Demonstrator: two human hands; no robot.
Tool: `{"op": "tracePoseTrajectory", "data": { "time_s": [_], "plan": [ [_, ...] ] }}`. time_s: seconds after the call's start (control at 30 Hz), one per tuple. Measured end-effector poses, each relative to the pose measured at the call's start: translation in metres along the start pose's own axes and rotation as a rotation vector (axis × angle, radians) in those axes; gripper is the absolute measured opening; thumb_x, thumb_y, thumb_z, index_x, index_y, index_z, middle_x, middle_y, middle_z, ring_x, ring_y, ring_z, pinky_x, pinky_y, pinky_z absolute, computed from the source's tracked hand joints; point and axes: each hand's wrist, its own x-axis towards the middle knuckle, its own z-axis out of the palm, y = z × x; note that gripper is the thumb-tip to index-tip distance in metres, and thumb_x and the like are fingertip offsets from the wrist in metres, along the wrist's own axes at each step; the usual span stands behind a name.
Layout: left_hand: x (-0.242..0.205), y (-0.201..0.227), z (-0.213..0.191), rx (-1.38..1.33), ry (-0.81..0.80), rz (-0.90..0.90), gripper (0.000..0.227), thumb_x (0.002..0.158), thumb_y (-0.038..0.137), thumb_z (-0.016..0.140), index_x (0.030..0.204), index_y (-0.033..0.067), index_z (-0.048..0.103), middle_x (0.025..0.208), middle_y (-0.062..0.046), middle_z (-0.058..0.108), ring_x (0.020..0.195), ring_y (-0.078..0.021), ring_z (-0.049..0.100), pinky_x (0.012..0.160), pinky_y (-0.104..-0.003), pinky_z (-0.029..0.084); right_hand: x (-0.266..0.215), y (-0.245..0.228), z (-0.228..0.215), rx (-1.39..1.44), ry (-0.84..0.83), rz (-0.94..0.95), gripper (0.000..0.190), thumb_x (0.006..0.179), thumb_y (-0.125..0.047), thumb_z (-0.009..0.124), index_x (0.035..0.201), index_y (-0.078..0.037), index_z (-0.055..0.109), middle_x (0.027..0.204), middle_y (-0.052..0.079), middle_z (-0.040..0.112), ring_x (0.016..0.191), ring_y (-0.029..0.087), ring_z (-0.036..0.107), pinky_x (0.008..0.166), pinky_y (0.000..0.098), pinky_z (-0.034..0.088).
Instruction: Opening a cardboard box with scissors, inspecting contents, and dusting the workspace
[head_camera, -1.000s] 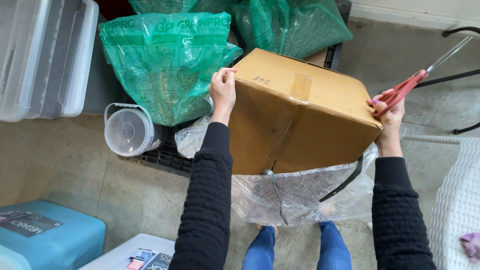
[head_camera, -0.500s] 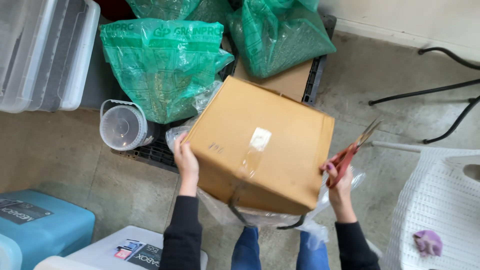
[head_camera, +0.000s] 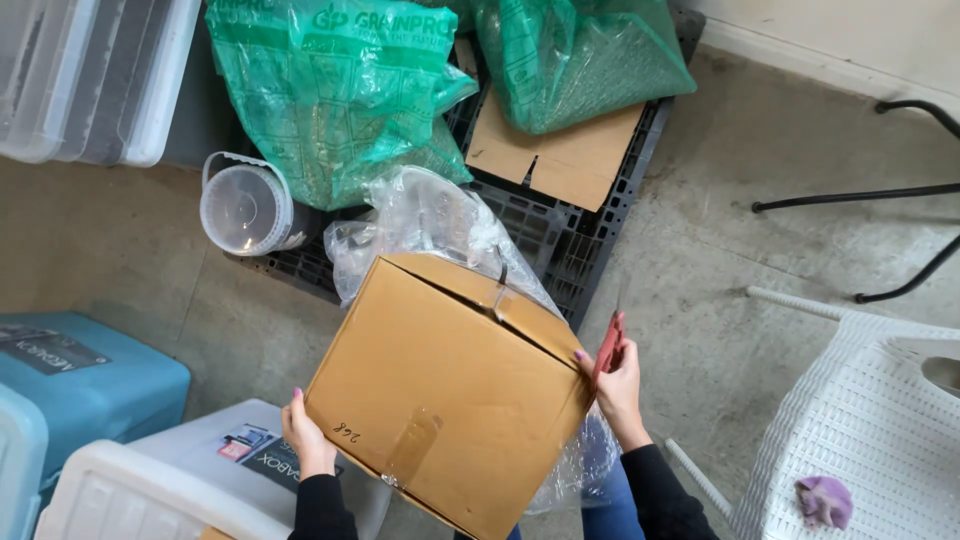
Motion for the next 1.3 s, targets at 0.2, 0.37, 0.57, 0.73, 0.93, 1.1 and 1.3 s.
{"op": "tracePoseTrajectory", "data": {
  "time_s": [0.2, 0.37, 0.57, 0.73, 0.93, 1.1, 1.3],
  "plan": [
    [0.018, -0.026, -0.018, 0.231, 0.031, 0.223, 0.033, 0.103, 0.04, 0.066, 0.084, 0.0156, 0.053, 0.085, -0.001, 0.061, 0.079, -0.0124, 0.055, 0.071, -0.031, 0.047, -0.019, 0.02, -0.016, -0.094, -0.151, 0.097, 0.064, 0.066, -0.04, 0.093, 0.1, -0.013, 0.045, 0.085, -0.002, 0.048, 0.076, 0.009, 0.044, 0.069, 0.0247, 0.035],
    [0.005, -0.023, -0.023, 0.832, 0.426, 0.55, 0.043, 0.097, 0.035, 0.048, 0.098, 0.0011, 0.074, 0.098, -0.032, 0.069, 0.085, -0.0605, 0.057, 0.076, -0.063, 0.041, -0.059, 0.008, -0.011, -0.05, -0.169, 0.026, 0.064, 0.077, -0.04, 0.084, 0.119, -0.009, 0.048, 0.103, 0.002, 0.048, 0.091, 0.013, 0.052, 0.078, 0.0283, 0.046],
    [0.013, -0.027, -0.044, 0.929, 0.481, 0.47, 0.05, 0.097, 0.038, 0.044, 0.096, -0.0006, 0.075, 0.099, -0.033, 0.069, 0.086, -0.0605, 0.057, 0.076, -0.065, 0.042, -0.088, 0.026, -0.008, 0.055, -0.124, 0.053, 0.067, 0.074, -0.03, 0.087, 0.123, -0.01, 0.046, 0.128, 0.006, 0.061, 0.108, 0.014, 0.06, 0.091, 0.029, 0.05],
    [0.02, -0.033, -0.062, 0.91, 0.497, 0.478, 0.047, 0.097, 0.04, 0.047, 0.095, 0.003, 0.076, 0.096, -0.03, 0.07, 0.082, -0.058, 0.057, 0.075, -0.063, 0.042, -0.105, 0.036, -0.009, 0.061, -0.106, 0.132, 0.065, 0.072, -0.027, 0.088, 0.122, -0.013, 0.047, 0.135, 0.005, 0.062, 0.108, 0.016, 0.067, 0.085, 0.0316, 0.054],
    [0.023, -0.044, -0.081, 0.885, 0.514, 0.482, 0.045, 0.096, 0.04, 0.049, 0.09, 0.0035, 0.076, 0.091, -0.028, 0.07, 0.08, -0.0551, 0.056, 0.072, -0.061, 0.042, -0.129, 0.037, -0.011, 0.119, -0.097, 0.19, 0.067, 0.071, -0.021, 0.089, 0.126, -0.012, 0.05, 0.134, 0.006, 0.061, 0.111, 0.017, 0.066, 0.086, 0.0302, 0.057],
    [0.027, -0.054, -0.093, 0.881, 0.526, 0.484, 0.047, 0.097, 0.04, 0.049, 0.092, 0.0024, 0.076, 0.091, -0.028, 0.069, 0.08, -0.0549, 0.056, 0.073, -0.061, 0.042, -0.139, 0.039, -0.014, 0.165, -0.116, 0.203, 0.068, 0.071, -0.016, 0.088, 0.126, -0.011, 0.049, 0.139, 0.008, 0.06, 0.121, 0.019, 0.065, 0.094, 0.0315, 0.057],
    [0.032, -0.06, -0.093, 0.895, 0.51, 0.549, 0.046, 0.099, 0.037, 0.05, 0.094, 0.0002, 0.077, 0.093, -0.029, 0.07, 0.083, -0.057, 0.057, 0.074, -0.062, 0.042, -0.131, 0.048, -0.021, 0.095, -0.131, 0.169, 0.072, 0.069, -0.022, 0.09, 0.126, -0.011, 0.049, 0.138, 0.007, 0.059, 0.113, 0.015, 0.062, 0.09, 0.0286, 0.054]
  ]
}}
